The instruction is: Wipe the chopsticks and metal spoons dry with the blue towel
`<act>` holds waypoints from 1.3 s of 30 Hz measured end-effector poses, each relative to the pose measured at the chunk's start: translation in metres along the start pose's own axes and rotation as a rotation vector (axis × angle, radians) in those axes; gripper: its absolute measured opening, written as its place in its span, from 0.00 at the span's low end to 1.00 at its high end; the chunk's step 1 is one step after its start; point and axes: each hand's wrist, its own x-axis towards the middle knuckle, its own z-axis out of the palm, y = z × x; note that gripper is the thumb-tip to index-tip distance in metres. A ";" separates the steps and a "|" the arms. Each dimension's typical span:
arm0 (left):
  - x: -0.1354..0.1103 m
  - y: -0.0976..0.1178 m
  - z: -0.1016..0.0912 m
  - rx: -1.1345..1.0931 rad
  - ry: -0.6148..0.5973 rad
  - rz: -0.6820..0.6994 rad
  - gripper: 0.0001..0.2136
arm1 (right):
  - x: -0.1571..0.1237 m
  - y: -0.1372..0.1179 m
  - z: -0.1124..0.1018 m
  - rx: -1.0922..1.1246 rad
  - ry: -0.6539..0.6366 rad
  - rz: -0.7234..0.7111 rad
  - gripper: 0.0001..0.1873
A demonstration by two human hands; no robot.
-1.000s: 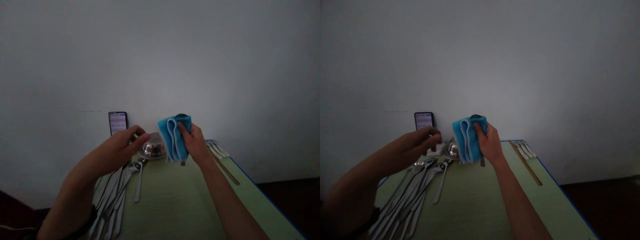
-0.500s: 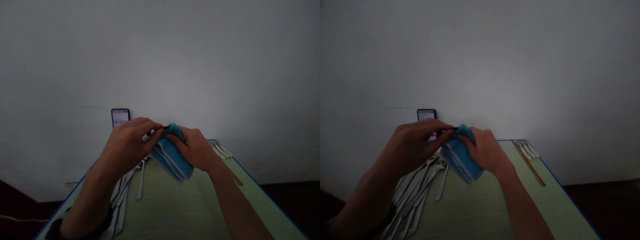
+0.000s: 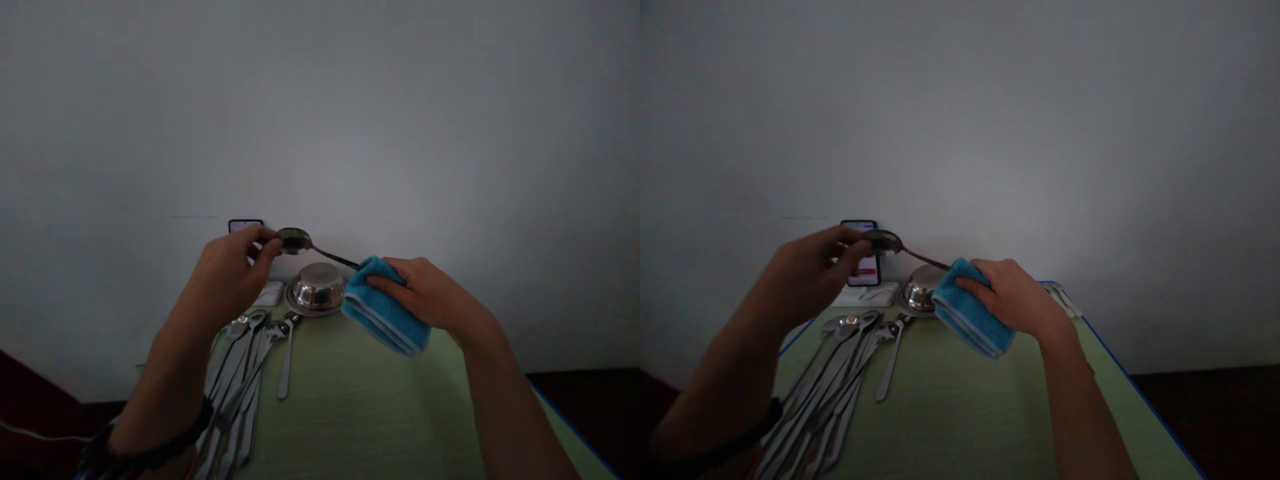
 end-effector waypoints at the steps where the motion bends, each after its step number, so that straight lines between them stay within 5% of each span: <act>1: 0.000 -0.001 0.001 -0.019 -0.102 0.033 0.11 | -0.002 0.002 -0.003 -0.018 -0.022 0.016 0.17; 5: -0.004 0.003 0.007 -0.085 -0.473 0.147 0.13 | -0.010 0.003 -0.012 -0.060 -0.113 0.052 0.16; 15: -0.012 0.008 -0.001 -0.208 -0.660 0.208 0.15 | -0.018 -0.007 -0.019 -0.028 -0.156 0.052 0.16; 39: -0.017 0.031 -0.001 -0.012 -0.575 0.337 0.16 | -0.010 -0.019 -0.008 -0.016 -0.184 -0.018 0.13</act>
